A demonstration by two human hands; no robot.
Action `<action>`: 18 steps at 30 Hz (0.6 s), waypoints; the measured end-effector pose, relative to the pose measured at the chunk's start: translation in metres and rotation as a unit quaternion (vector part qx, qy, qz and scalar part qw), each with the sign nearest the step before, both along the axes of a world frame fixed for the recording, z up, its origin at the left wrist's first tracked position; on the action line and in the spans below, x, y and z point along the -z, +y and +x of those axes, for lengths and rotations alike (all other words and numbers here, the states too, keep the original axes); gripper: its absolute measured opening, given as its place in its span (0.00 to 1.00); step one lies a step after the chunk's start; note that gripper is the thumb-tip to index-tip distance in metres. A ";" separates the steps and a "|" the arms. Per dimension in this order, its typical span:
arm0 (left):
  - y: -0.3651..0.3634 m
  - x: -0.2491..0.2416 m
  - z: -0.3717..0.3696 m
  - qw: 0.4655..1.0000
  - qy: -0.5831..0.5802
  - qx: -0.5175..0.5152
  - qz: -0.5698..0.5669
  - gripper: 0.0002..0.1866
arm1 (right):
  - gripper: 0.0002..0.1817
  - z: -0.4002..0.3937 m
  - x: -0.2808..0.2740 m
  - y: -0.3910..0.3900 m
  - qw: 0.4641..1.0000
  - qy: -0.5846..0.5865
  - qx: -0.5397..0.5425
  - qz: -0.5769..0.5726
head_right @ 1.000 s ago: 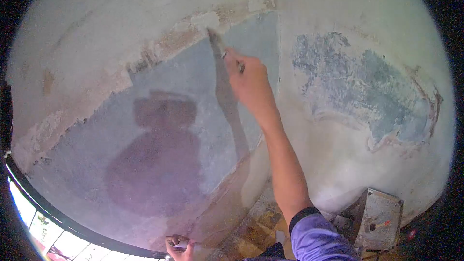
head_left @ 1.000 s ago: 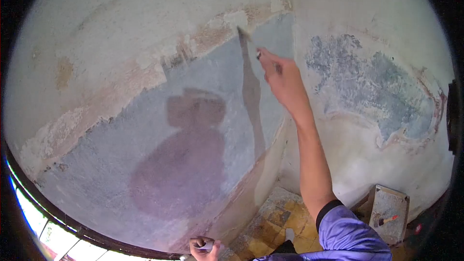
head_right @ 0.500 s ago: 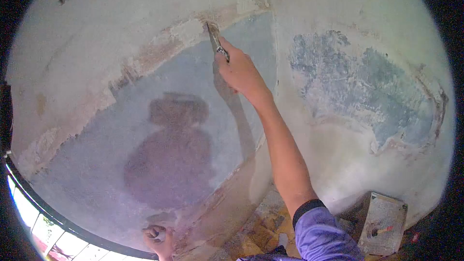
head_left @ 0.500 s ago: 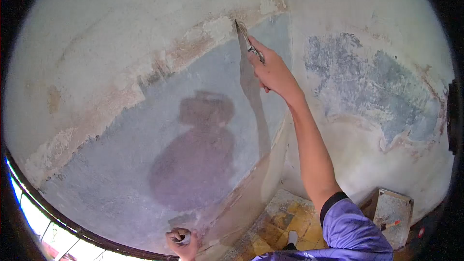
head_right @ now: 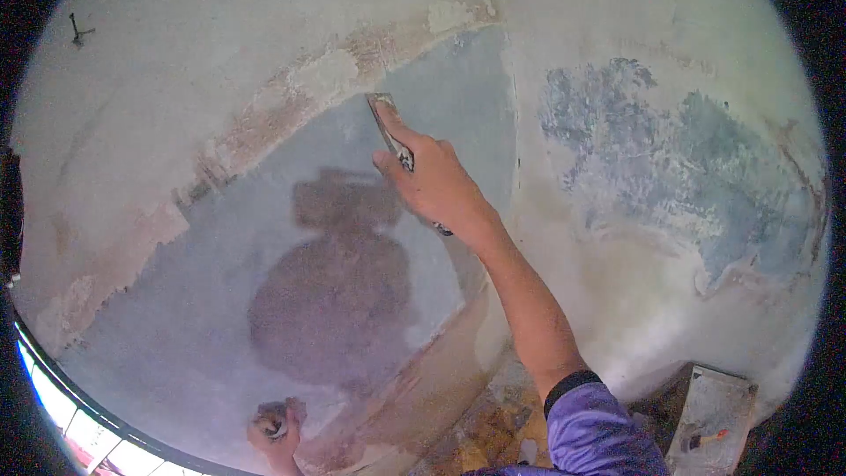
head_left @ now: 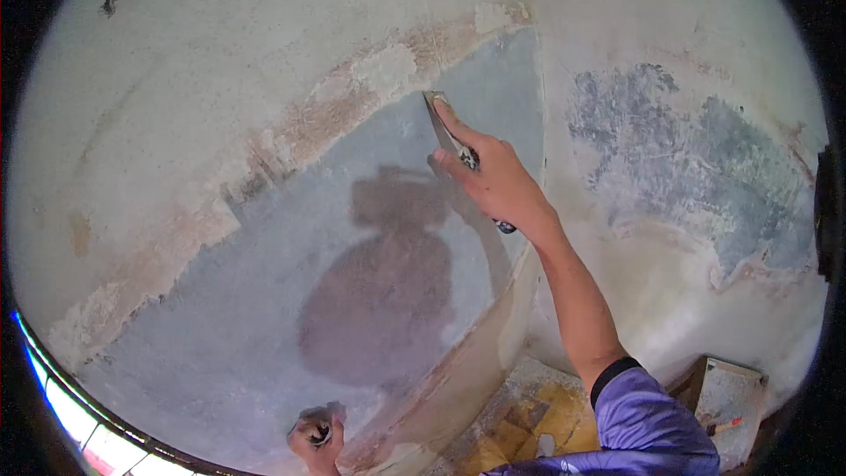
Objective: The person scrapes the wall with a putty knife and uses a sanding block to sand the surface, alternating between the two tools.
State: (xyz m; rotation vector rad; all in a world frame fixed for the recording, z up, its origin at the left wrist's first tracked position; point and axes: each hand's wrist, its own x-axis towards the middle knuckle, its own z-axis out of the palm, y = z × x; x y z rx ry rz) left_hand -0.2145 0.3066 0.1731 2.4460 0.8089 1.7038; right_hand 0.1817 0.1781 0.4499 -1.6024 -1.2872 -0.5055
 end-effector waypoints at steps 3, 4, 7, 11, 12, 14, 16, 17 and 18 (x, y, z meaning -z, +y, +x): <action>-0.002 0.002 0.004 0.998 0.005 -0.005 -0.056 0.19 | 0.39 0.014 0.002 0.000 0.998 -0.052 0.016 -0.007; 0.003 0.011 0.000 0.998 -0.009 0.005 -0.065 0.18 | 0.40 0.014 0.001 -0.003 0.999 -0.050 -0.002 0.004; 0.025 0.045 -0.029 0.996 0.058 -0.004 -0.064 0.16 | 0.45 0.008 -0.005 -0.014 0.998 0.018 -0.008 -0.055; 0.005 0.021 -0.013 0.991 0.090 -0.069 -0.064 0.13 | 0.46 0.009 -0.008 -0.013 0.993 0.061 0.005 -0.104; -0.001 0.016 -0.012 0.989 0.095 -0.089 -0.065 0.12 | 0.45 0.011 -0.006 -0.011 0.993 0.057 0.012 -0.104; -0.007 0.010 -0.010 0.978 0.133 -0.149 -0.067 0.09 | 0.43 0.016 0.001 -0.006 0.996 0.021 0.037 -0.083; -0.013 0.007 -0.008 0.956 0.180 -0.218 -0.075 0.08 | 0.42 0.022 -0.001 -0.003 0.995 -0.020 0.069 -0.066; -0.016 0.004 -0.006 0.943 0.203 -0.252 -0.081 0.08 | 0.40 0.025 -0.002 -0.002 0.996 -0.023 0.068 -0.061; -0.019 0.002 -0.004 0.927 0.228 -0.285 -0.089 0.09 | 0.39 0.029 -0.003 0.000 0.996 -0.027 0.067 -0.055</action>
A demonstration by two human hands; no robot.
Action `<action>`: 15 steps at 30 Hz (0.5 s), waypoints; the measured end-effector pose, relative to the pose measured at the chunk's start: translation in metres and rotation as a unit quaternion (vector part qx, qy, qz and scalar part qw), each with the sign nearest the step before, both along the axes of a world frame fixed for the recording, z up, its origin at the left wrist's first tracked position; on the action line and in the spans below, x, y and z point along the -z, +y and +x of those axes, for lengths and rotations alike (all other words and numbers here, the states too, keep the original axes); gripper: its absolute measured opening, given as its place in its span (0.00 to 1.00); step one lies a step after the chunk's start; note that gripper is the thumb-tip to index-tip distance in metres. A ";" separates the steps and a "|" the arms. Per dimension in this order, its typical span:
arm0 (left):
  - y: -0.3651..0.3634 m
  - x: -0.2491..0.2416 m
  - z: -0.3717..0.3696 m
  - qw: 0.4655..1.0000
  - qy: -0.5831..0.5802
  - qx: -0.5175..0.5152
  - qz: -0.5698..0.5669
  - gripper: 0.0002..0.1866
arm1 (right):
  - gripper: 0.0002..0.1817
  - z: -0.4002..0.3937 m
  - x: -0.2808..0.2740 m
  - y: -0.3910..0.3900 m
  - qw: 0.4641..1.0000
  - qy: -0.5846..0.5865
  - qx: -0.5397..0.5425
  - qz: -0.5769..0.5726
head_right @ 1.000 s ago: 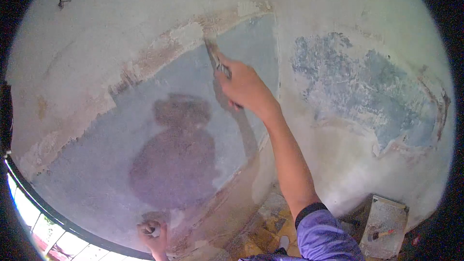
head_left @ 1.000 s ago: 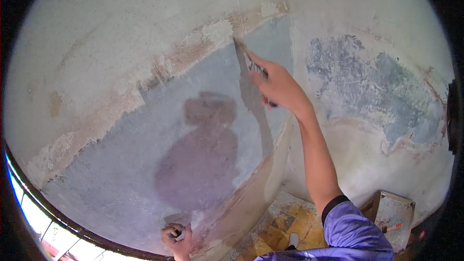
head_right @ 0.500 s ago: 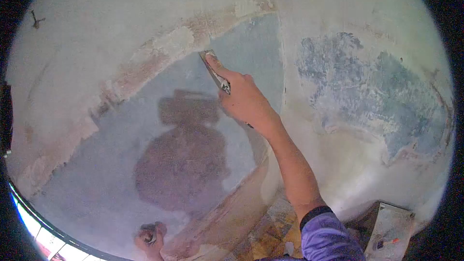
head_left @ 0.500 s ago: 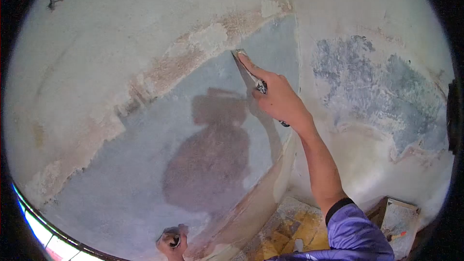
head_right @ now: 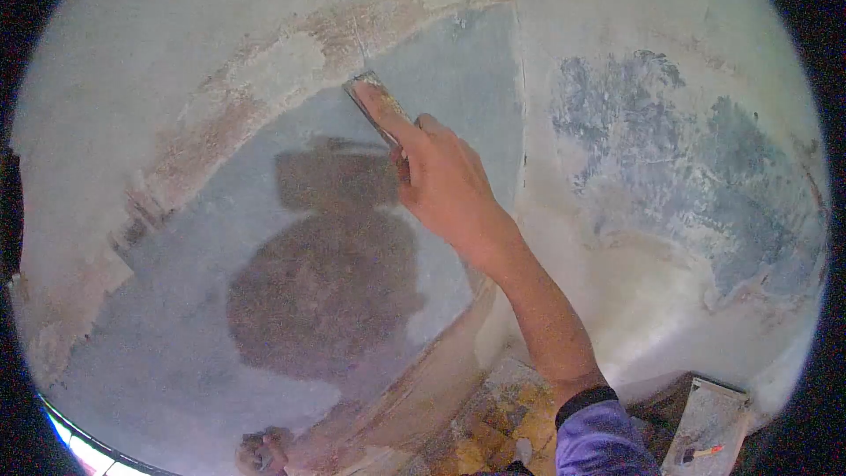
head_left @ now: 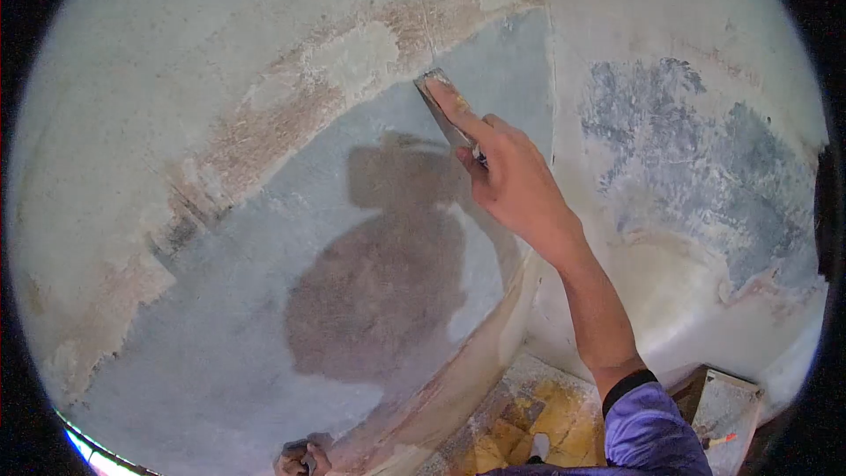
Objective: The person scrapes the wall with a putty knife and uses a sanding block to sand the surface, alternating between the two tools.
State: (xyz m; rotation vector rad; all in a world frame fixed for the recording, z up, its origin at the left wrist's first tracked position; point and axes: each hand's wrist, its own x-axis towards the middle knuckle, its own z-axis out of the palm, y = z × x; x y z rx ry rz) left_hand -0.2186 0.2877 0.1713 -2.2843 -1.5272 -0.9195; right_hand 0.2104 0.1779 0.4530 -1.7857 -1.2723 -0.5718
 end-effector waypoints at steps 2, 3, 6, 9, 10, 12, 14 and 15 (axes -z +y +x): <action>-0.006 -0.005 0.003 0.996 0.051 -0.065 -0.021 0.10 | 0.34 0.005 0.000 0.005 0.999 0.020 -0.037 0.021; -0.008 -0.009 0.006 0.992 0.079 -0.096 -0.031 0.11 | 0.31 0.006 0.001 0.007 0.998 0.024 -0.053 0.035; 0.001 0.001 0.002 0.999 0.014 -0.045 0.023 0.17 | 0.23 0.006 -0.001 0.008 0.996 0.009 -0.057 0.073; 0.007 0.021 -0.006 0.987 -0.108 0.048 0.105 0.18 | 0.20 0.016 -0.005 0.010 0.997 -0.018 -0.022 0.074; 0.011 0.029 -0.007 0.979 -0.143 0.068 0.130 0.15 | 0.20 0.027 0.005 0.018 0.994 -0.043 -0.024 0.101; 0.027 0.049 -0.011 0.955 -0.209 0.105 0.184 0.11 | 0.20 0.034 0.013 0.025 0.988 -0.069 -0.028 0.135; 0.048 0.068 -0.022 0.921 -0.269 0.149 0.241 0.12 | 0.19 0.034 0.016 0.025 0.986 -0.072 -0.028 0.150; 0.049 0.072 -0.027 0.931 -0.244 0.106 0.250 0.11 | 0.19 0.030 0.011 0.023 0.990 -0.042 -0.026 0.134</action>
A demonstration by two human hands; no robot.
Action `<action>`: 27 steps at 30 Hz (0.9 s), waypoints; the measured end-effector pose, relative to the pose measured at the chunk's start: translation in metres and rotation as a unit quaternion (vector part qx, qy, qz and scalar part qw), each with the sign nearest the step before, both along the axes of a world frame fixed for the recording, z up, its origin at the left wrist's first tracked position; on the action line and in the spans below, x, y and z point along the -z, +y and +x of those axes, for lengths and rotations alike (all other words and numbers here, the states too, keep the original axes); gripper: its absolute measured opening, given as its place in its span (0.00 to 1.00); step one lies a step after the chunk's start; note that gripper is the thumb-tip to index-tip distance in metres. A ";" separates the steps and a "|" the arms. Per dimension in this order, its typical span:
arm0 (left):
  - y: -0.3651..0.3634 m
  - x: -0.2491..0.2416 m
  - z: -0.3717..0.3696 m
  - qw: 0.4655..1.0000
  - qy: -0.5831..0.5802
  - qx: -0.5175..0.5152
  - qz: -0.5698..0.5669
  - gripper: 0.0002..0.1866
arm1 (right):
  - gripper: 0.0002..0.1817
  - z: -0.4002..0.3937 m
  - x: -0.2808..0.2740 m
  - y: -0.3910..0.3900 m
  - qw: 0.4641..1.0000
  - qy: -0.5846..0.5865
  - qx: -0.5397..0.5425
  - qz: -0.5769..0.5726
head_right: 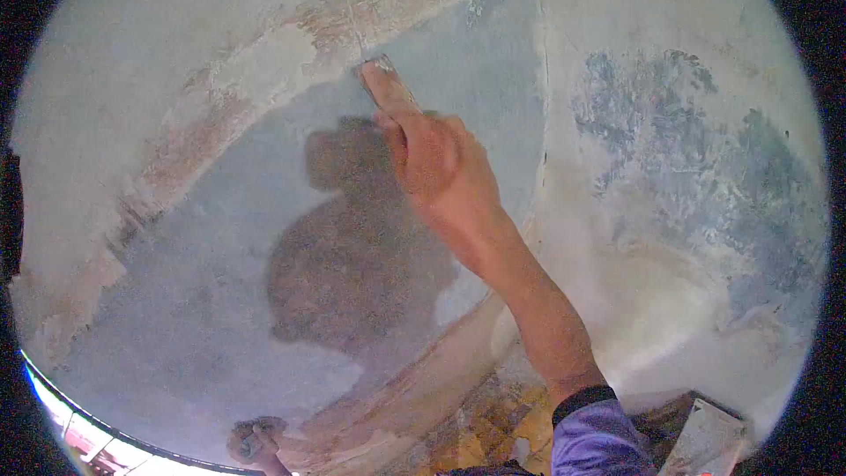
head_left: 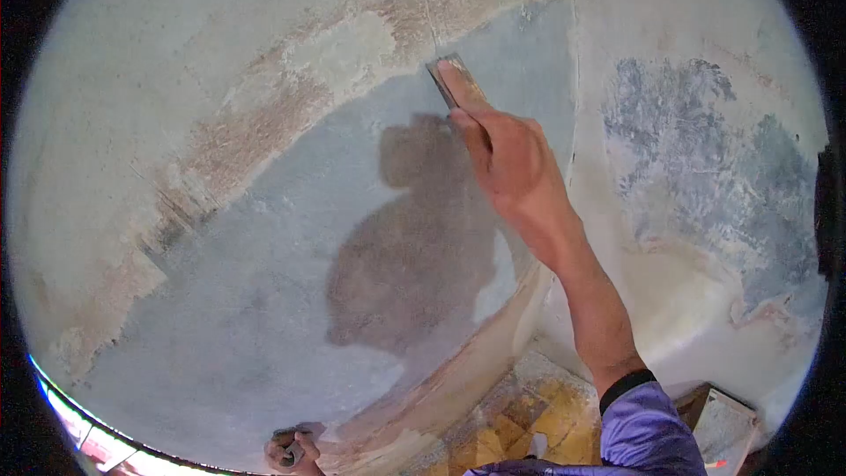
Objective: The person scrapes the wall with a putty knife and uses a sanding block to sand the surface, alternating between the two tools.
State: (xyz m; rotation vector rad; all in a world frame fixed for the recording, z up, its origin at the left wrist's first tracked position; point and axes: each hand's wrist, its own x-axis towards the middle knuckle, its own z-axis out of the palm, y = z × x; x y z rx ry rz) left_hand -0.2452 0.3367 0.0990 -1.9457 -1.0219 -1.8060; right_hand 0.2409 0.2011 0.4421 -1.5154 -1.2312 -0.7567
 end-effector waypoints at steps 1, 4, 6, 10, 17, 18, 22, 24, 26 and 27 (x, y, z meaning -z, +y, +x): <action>0.000 0.006 0.001 1.000 -0.020 0.012 0.012 0.11 | 0.18 -0.008 -0.010 -0.003 0.999 0.028 -0.002 -0.018; -0.010 0.001 0.019 0.998 -0.046 0.014 0.037 0.14 | 0.18 -0.010 -0.017 -0.004 0.996 0.053 0.032 -0.072; 0.005 0.016 0.000 0.999 -0.020 -0.005 0.048 0.19 | 0.19 -0.009 -0.017 -0.004 0.993 0.052 0.051 -0.091; -0.019 -0.027 0.033 0.997 -0.067 0.020 0.021 0.20 | 0.21 -0.002 -0.017 -0.007 0.994 0.050 0.015 -0.091; -0.132 -0.089 0.151 0.875 -0.325 0.198 -0.301 0.16 | 0.28 0.029 -0.012 0.004 0.984 0.001 -0.172 0.054; -0.145 -0.092 0.171 0.870 -0.279 0.269 -0.306 0.13 | 0.27 0.033 -0.010 0.005 0.974 0.019 -0.216 0.072; -0.180 -0.123 0.258 0.778 -0.286 0.415 -0.376 0.13 | 0.19 0.042 -0.018 -0.012 0.906 0.231 -0.352 -0.050; -0.177 -0.139 0.284 0.763 -0.231 0.480 -0.367 0.13 | 0.16 0.046 -0.022 -0.014 0.871 0.287 -0.391 -0.074; -0.169 -0.161 0.314 0.751 -0.206 0.519 -0.352 0.14 | 0.15 0.049 -0.024 -0.013 0.855 0.302 -0.418 -0.048; -0.160 -0.171 0.329 0.756 -0.186 0.535 -0.328 0.15 | 0.17 0.052 -0.025 -0.013 0.848 0.319 -0.419 -0.061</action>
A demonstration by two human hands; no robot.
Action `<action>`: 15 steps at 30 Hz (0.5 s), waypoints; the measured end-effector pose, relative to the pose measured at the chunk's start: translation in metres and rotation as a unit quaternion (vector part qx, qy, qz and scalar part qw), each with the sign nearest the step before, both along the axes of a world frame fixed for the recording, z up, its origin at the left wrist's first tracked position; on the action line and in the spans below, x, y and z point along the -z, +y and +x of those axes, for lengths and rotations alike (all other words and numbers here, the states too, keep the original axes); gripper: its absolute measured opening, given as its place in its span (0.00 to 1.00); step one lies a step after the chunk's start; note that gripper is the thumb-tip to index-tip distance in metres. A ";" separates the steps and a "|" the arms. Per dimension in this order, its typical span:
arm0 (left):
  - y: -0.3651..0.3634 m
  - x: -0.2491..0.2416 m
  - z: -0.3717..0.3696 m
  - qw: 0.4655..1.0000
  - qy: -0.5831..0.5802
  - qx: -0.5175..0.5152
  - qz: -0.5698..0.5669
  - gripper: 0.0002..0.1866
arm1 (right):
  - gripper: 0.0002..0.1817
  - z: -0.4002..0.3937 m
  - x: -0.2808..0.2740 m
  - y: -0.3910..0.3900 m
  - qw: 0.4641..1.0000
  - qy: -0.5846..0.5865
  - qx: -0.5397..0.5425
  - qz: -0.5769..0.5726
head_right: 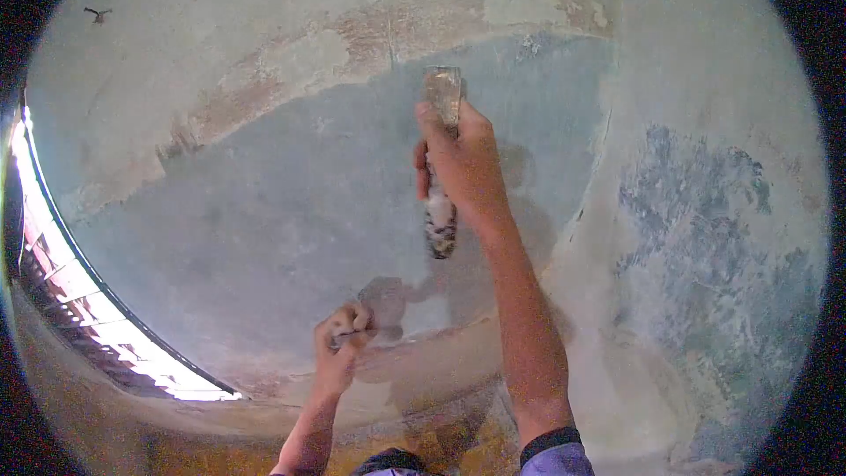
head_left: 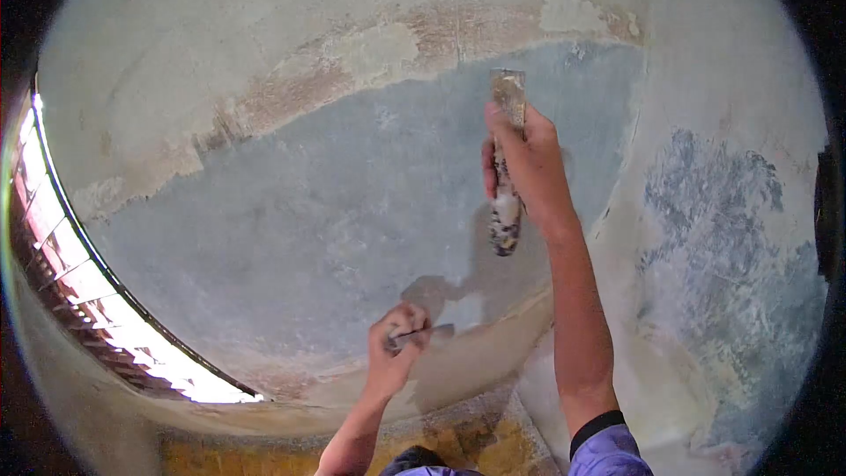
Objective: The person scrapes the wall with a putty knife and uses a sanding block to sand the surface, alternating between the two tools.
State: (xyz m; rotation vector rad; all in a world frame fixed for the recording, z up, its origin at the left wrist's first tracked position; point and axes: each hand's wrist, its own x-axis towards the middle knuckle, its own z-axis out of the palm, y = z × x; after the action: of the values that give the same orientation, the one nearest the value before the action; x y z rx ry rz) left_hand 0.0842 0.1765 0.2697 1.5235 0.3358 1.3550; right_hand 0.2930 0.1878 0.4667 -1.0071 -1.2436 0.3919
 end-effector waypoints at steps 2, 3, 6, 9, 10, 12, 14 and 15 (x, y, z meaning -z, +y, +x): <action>0.011 -0.018 0.026 1.000 0.006 0.027 0.003 0.16 | 0.19 0.006 -0.004 0.000 0.999 0.028 -0.007 -0.032; 0.013 -0.028 0.036 0.999 0.013 0.039 -0.029 0.16 | 0.20 0.006 -0.006 0.001 0.998 0.040 -0.019 -0.035; 0.018 -0.050 0.055 0.988 0.038 0.101 -0.111 0.17 | 0.23 0.004 -0.007 0.010 0.996 0.053 -0.057 -0.034; 0.029 -0.058 0.074 0.981 0.106 0.114 -0.113 0.15 | 0.24 0.001 -0.004 0.027 0.999 0.016 -0.046 0.003; 0.031 -0.057 0.079 0.979 0.136 0.108 -0.105 0.17 | 0.24 -0.002 -0.002 0.031 1.000 -0.008 -0.010 0.015; 0.038 -0.057 0.092 0.980 0.147 0.101 -0.088 0.17 | 0.24 -0.001 -0.004 0.034 0.999 -0.027 0.030 0.029; 0.040 -0.056 0.098 0.980 0.135 0.108 -0.102 0.16 | 0.24 -0.002 -0.006 0.032 0.999 -0.015 0.031 0.021; 0.041 -0.058 0.101 0.979 0.114 0.118 -0.118 0.15 | 0.24 -0.003 -0.009 0.031 0.999 -0.025 0.037 0.017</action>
State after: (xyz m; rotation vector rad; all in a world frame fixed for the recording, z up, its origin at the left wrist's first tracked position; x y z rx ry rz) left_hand 0.1855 0.2178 0.3281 1.4693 0.4281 0.9229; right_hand 0.2903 0.2184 0.4760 -1.0362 -1.2495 0.2884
